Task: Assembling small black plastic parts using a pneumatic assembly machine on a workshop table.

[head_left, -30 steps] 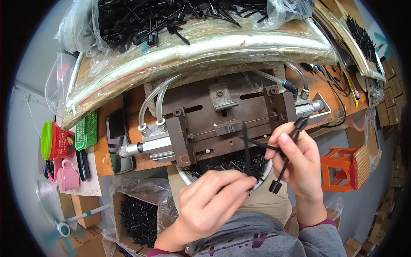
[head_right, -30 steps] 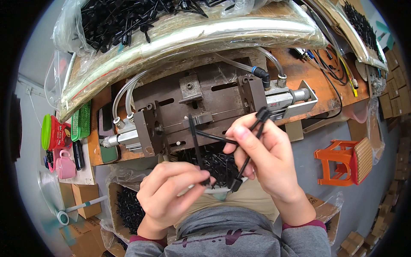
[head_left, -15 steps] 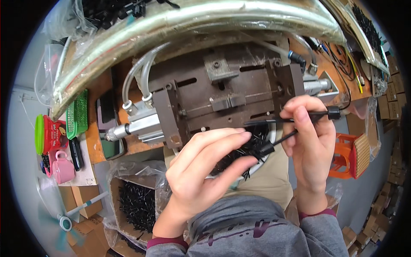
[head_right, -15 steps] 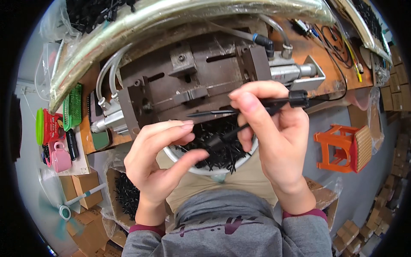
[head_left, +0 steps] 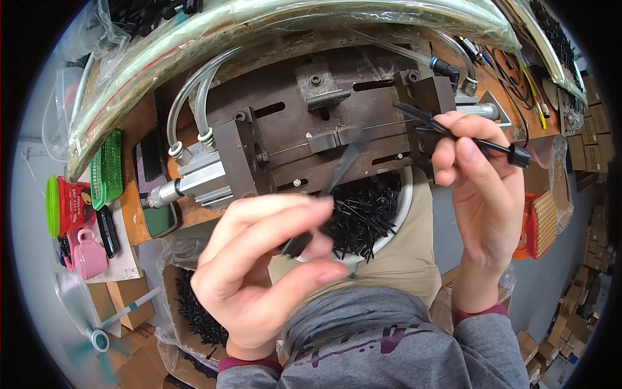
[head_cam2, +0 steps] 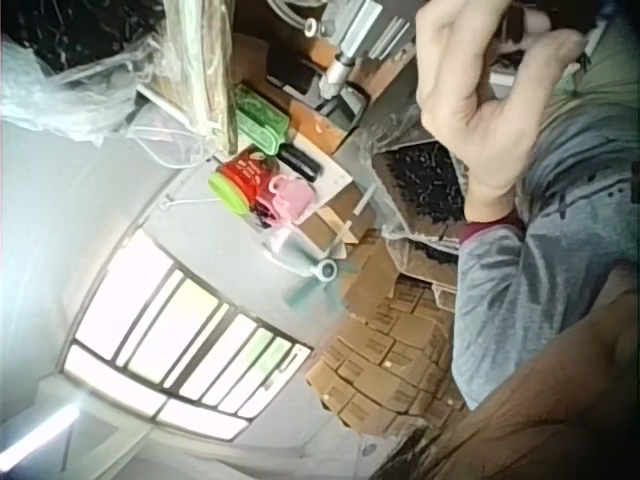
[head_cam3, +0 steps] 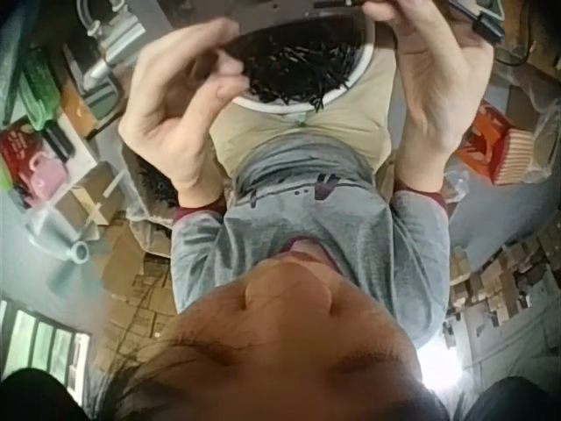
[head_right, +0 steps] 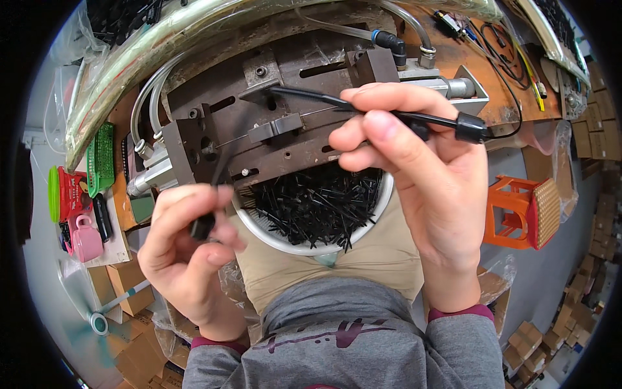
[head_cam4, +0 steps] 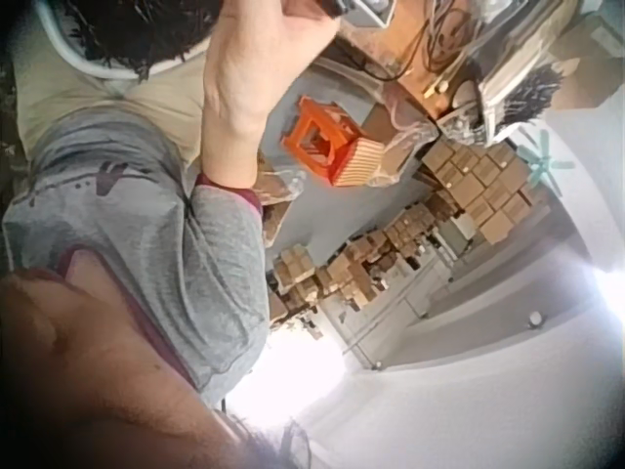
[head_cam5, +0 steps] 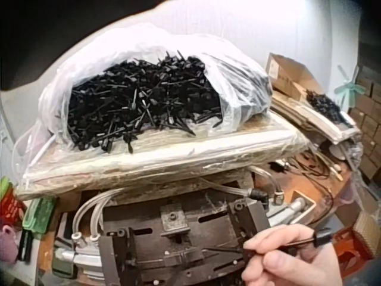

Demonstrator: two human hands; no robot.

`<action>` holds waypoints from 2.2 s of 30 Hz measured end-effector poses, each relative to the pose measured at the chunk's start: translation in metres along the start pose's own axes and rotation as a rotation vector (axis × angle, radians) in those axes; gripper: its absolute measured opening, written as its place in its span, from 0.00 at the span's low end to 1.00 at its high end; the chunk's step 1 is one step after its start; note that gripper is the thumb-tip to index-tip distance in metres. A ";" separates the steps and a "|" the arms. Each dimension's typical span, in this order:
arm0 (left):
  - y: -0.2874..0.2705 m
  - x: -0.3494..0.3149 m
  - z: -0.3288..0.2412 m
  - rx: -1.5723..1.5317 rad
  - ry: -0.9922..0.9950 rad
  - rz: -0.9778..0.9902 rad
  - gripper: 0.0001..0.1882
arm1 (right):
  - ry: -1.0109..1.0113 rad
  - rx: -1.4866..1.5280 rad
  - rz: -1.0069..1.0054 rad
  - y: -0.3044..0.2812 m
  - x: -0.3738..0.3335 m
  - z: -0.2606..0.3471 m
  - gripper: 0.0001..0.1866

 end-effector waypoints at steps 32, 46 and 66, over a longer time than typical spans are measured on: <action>0.033 0.005 -0.011 0.456 0.281 0.115 0.22 | -0.929 -1.213 0.387 0.037 -0.014 -0.004 0.16; 0.030 0.000 0.020 0.443 0.337 -0.021 0.14 | -1.031 -1.218 0.181 0.012 -0.005 -0.017 0.18; 0.023 0.000 -0.004 0.273 0.114 0.027 0.24 | -1.022 -1.125 0.387 0.040 -0.005 -0.033 0.22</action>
Point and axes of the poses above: each hand's wrist, its own x-axis towards the middle knuckle, its own y-axis out of the palm, z = x × y, the point moved 3 cm from there along x, towards the middle knuckle, and after that the axes turned 10 degrees about x, right-handed, at the moved point
